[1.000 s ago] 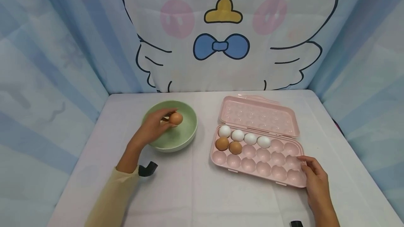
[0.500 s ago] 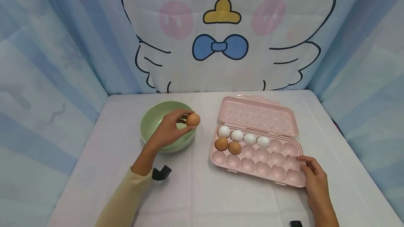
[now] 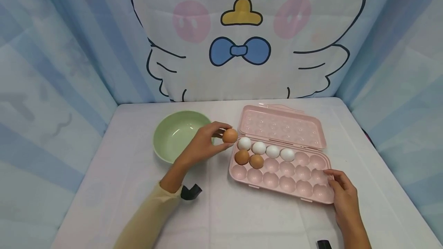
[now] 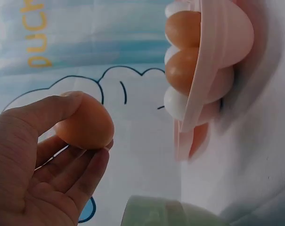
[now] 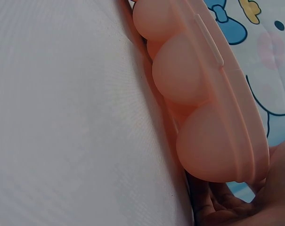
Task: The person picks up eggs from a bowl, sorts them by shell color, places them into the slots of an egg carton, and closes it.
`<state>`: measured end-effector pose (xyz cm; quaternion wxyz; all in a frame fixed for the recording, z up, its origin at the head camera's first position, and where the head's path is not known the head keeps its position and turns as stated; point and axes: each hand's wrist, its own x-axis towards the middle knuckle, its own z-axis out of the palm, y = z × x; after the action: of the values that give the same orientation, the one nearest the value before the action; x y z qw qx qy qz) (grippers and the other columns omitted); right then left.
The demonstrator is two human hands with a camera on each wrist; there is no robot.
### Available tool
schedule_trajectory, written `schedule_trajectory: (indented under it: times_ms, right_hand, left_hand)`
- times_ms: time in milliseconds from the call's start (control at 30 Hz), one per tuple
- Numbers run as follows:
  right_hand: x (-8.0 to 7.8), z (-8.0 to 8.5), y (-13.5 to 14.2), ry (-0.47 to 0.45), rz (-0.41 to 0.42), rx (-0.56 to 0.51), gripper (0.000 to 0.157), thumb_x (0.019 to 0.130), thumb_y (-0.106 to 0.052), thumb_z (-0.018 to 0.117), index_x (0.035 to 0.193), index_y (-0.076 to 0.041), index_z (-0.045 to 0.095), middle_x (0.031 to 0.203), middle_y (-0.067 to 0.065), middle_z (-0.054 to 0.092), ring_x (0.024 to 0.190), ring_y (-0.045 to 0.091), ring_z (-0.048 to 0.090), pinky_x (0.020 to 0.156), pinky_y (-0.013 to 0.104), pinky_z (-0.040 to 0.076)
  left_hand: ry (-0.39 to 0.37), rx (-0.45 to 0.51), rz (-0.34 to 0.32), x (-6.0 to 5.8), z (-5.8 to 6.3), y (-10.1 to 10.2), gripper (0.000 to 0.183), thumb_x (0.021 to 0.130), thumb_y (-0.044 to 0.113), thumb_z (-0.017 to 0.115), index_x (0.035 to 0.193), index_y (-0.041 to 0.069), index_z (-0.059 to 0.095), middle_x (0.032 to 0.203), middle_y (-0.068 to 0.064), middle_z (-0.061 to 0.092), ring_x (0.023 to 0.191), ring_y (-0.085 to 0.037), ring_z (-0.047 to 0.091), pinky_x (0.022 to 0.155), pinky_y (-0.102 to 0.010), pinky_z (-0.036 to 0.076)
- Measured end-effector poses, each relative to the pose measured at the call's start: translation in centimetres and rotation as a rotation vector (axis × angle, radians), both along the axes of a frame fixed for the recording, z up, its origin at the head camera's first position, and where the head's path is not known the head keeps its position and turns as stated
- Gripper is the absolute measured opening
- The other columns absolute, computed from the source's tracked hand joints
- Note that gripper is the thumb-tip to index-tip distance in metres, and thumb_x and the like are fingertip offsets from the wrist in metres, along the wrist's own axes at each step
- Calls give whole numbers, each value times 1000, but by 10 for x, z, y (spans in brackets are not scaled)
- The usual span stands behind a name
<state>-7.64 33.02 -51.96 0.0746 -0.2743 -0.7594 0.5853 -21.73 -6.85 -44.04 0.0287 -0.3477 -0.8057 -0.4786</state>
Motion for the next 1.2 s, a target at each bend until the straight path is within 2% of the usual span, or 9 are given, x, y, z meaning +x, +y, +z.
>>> schedule_trajectory:
  times_ms: [200, 400, 567, 667, 767, 900, 967, 1100, 1200]
  right_hand:
    - [1, 1, -1, 10, 9, 4, 36, 112, -16, 35, 139, -8, 57, 166, 11, 29, 154, 23, 20, 118, 32, 28]
    - [2, -1, -1, 8, 2, 13, 37, 112, -16, 35, 140, -9, 57, 165, 11, 30, 154, 25, 22, 118, 33, 28]
    - [2, -1, 0, 17, 5, 19, 37, 112, -16, 34, 139, -8, 57, 167, 10, 28, 155, 25, 20, 119, 36, 27]
    - [2, -2, 0, 22, 8, 15, 36, 112, -16, 35, 138, -8, 58, 168, 10, 26, 155, 26, 19, 119, 38, 26]
    - [2, -2, 0, 25, 11, 14, 36, 111, -16, 34, 138, -8, 58, 167, 10, 27, 154, 26, 20, 120, 39, 26]
    - [3, -1, -1, 40, 16, 8, 35, 111, -17, 35, 136, -6, 58, 162, 12, 34, 151, 26, 28, 116, 30, 31]
    - [3, -1, -2, 47, 19, 1, 35, 111, -18, 36, 136, -6, 58, 160, 12, 37, 150, 27, 31, 114, 26, 34]
    - [3, -1, -1, 60, 29, 1, 34, 112, -19, 37, 135, -6, 59, 159, 13, 38, 148, 26, 33, 111, 22, 36]
    - [5, 0, 0, 70, 37, 15, 34, 112, -18, 37, 135, -5, 58, 158, 13, 39, 146, 26, 35, 109, 18, 37]
  left_hand:
    - [-7, -5, -103, 3, -5, 22, 52, 89, 9, 83, 136, 2, 62, 126, -9, 64, 110, -18, 67, 96, -26, 52]
    - [-38, 12, -189, 5, -15, 46, 50, 88, 4, 82, 134, 0, 63, 122, -8, 63, 108, -18, 65, 94, -35, 55]
    - [-69, 30, -248, 7, -21, 66, 48, 86, 1, 84, 129, 0, 63, 120, -10, 63, 109, -18, 66, 93, -34, 56]
    - [-84, 29, -264, 9, -23, 77, 49, 84, 0, 85, 128, 1, 64, 119, -8, 63, 107, -15, 66, 86, -36, 59]
    - [-63, 30, -288, 8, -27, 87, 48, 84, 0, 86, 127, 1, 65, 120, -8, 65, 105, -15, 68, 84, -40, 59]
    - [-37, 29, -312, 7, -36, 96, 47, 84, 2, 86, 126, 1, 66, 122, -9, 67, 110, -16, 68, 93, -32, 55]
    - [-53, 18, -314, 7, -40, 98, 46, 84, 2, 86, 126, 2, 66, 124, -8, 67, 113, -16, 67, 96, -28, 53]
    - [-80, -28, -323, 7, -47, 101, 47, 86, 4, 85, 128, 5, 65, 125, -5, 67, 116, -11, 63, 97, -22, 50]
    - [-60, -75, -325, 8, -49, 103, 45, 86, 7, 85, 127, 9, 66, 122, -1, 68, 112, -6, 62, 93, -20, 49]
